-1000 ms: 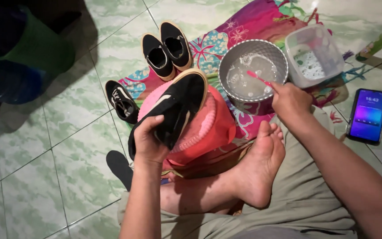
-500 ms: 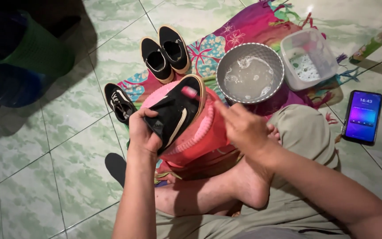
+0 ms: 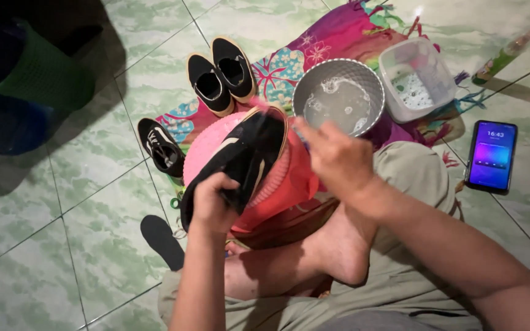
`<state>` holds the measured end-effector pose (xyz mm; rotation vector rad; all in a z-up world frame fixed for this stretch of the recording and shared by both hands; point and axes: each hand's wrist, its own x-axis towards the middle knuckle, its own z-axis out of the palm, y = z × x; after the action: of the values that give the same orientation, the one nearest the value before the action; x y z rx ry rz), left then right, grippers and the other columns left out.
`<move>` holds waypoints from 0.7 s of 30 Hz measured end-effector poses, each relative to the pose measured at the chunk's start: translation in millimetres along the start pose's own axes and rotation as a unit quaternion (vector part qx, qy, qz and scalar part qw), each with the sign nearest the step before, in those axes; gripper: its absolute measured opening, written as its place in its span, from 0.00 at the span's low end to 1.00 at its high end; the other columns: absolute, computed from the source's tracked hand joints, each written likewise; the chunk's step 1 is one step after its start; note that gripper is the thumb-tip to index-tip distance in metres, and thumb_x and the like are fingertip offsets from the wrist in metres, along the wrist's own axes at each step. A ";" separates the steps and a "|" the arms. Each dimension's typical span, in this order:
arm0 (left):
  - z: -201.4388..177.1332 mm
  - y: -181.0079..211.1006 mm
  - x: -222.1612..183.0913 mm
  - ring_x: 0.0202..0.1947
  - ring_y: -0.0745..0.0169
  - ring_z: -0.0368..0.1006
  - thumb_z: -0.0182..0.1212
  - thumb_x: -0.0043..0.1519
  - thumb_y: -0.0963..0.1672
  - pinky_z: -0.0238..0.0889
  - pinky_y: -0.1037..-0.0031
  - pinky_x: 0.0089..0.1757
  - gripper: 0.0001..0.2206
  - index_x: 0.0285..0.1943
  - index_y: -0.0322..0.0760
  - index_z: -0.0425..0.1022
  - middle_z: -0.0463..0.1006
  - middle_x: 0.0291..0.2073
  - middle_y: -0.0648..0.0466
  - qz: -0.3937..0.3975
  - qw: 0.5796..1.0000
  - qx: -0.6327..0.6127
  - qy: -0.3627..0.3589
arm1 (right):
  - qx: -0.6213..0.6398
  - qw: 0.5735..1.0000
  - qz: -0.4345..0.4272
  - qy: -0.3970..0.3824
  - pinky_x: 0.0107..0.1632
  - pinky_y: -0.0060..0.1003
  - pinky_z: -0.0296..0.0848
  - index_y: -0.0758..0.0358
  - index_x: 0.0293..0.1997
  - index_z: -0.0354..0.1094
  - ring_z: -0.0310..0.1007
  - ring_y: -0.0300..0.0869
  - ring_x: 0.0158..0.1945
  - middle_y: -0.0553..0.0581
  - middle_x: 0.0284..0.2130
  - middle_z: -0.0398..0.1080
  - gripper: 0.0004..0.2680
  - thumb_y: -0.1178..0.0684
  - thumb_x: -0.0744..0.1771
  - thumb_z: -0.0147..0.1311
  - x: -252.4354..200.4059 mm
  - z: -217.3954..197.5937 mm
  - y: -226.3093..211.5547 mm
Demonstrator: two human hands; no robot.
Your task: Cleaning the sole and upper of a black sneaker using a toothbrush and soapy water.
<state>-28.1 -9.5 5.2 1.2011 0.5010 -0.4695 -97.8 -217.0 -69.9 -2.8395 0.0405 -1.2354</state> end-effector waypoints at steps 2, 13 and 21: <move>-30.6 -26.9 30.8 0.20 0.48 0.63 0.61 0.40 0.38 0.58 0.60 0.26 0.06 0.23 0.24 0.73 0.65 0.17 0.42 0.038 0.994 0.104 0.027 | -0.008 1.000 -0.024 0.008 0.24 0.31 0.66 0.47 0.63 0.70 0.65 0.37 0.25 0.44 0.26 0.60 0.19 0.58 0.64 0.50 3.5 -6.0 -3.6; -79.4 -64.7 41.8 0.44 0.45 0.80 0.55 0.59 0.45 0.70 0.61 0.50 0.11 0.44 0.52 0.84 0.85 0.35 0.47 0.242 0.724 0.643 -0.062 | 0.037 0.997 0.069 -0.014 0.21 0.32 0.66 0.39 0.60 0.72 0.62 0.36 0.17 0.43 0.25 0.58 0.17 0.55 0.65 0.50 -7.7 -35.3 -28.6; -104.9 -77.0 62.8 0.40 0.52 0.81 0.55 0.60 0.50 0.72 0.65 0.48 0.09 0.43 0.61 0.81 0.84 0.32 0.55 0.258 0.713 0.652 -0.025 | 0.107 0.988 0.114 -0.008 0.21 0.38 0.68 0.38 0.60 0.74 0.66 0.43 0.18 0.45 0.24 0.60 0.18 0.56 0.65 0.51 -22.4 -17.7 -13.2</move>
<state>-35.4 63.0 -119.5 2.5893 -0.3776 -0.3262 -125.9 -203.4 -73.5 -2.5768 0.2126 -1.0993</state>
